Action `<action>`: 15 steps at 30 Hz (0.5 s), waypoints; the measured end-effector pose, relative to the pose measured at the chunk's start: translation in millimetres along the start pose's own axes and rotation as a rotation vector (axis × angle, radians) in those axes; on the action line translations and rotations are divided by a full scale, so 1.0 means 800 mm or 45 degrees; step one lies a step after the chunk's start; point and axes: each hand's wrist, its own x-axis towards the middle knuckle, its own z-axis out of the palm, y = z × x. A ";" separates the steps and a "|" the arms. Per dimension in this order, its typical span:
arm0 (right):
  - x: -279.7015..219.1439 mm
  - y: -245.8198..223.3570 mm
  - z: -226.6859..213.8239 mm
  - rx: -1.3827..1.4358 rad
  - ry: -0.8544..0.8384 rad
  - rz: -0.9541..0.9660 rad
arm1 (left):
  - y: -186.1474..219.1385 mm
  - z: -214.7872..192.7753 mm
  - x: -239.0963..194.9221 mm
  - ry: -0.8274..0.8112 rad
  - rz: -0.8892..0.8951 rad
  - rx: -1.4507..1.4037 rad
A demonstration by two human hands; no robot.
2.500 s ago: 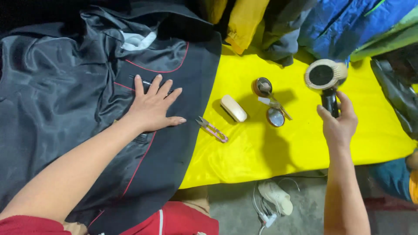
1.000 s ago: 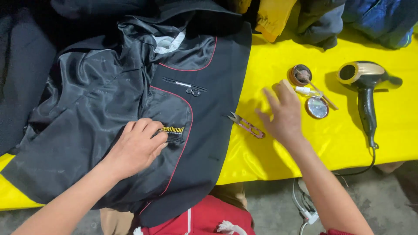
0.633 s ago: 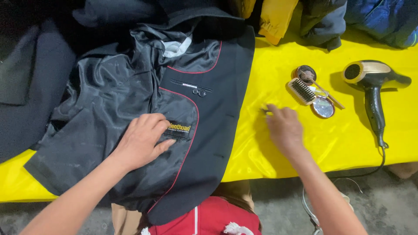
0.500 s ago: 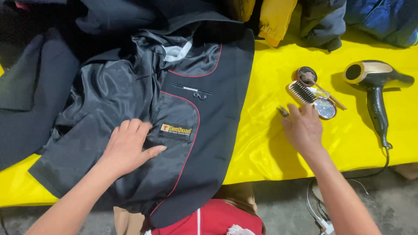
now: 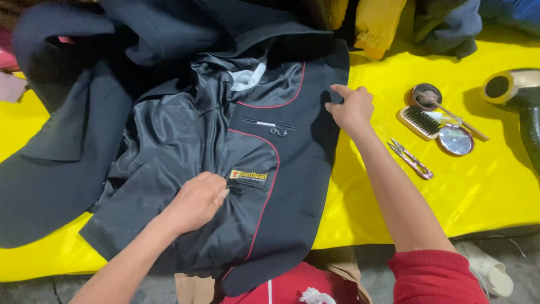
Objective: The person cleans a black jacket laid on a yellow surface. They use a small tool to scrape the collar, then brush the collar and shoulder area. They apply a liquid from a small bottle and continue brushing. They use a hairdryer to dry the treated area and repeat brushing and scraping on the collar and shoulder.
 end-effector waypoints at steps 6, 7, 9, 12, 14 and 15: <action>-0.014 -0.029 -0.022 0.384 0.031 0.156 | 0.025 -0.048 0.004 -0.008 -0.147 -0.299; -0.015 -0.033 -0.026 0.414 0.043 0.194 | 0.034 -0.062 0.002 -0.018 -0.160 -0.348; -0.015 -0.037 -0.037 0.447 0.060 0.237 | 0.047 -0.085 -0.003 -0.030 -0.167 -0.394; -0.008 -0.040 -0.050 0.708 -0.089 0.244 | 0.053 -0.103 -0.008 -0.026 -0.104 -0.444; -0.004 -0.042 -0.047 0.759 -0.157 0.310 | 0.042 -0.095 -0.012 -0.119 -0.191 -0.469; -0.008 -0.050 -0.052 0.757 -0.159 0.305 | 0.040 -0.090 -0.014 -0.114 -0.194 -0.471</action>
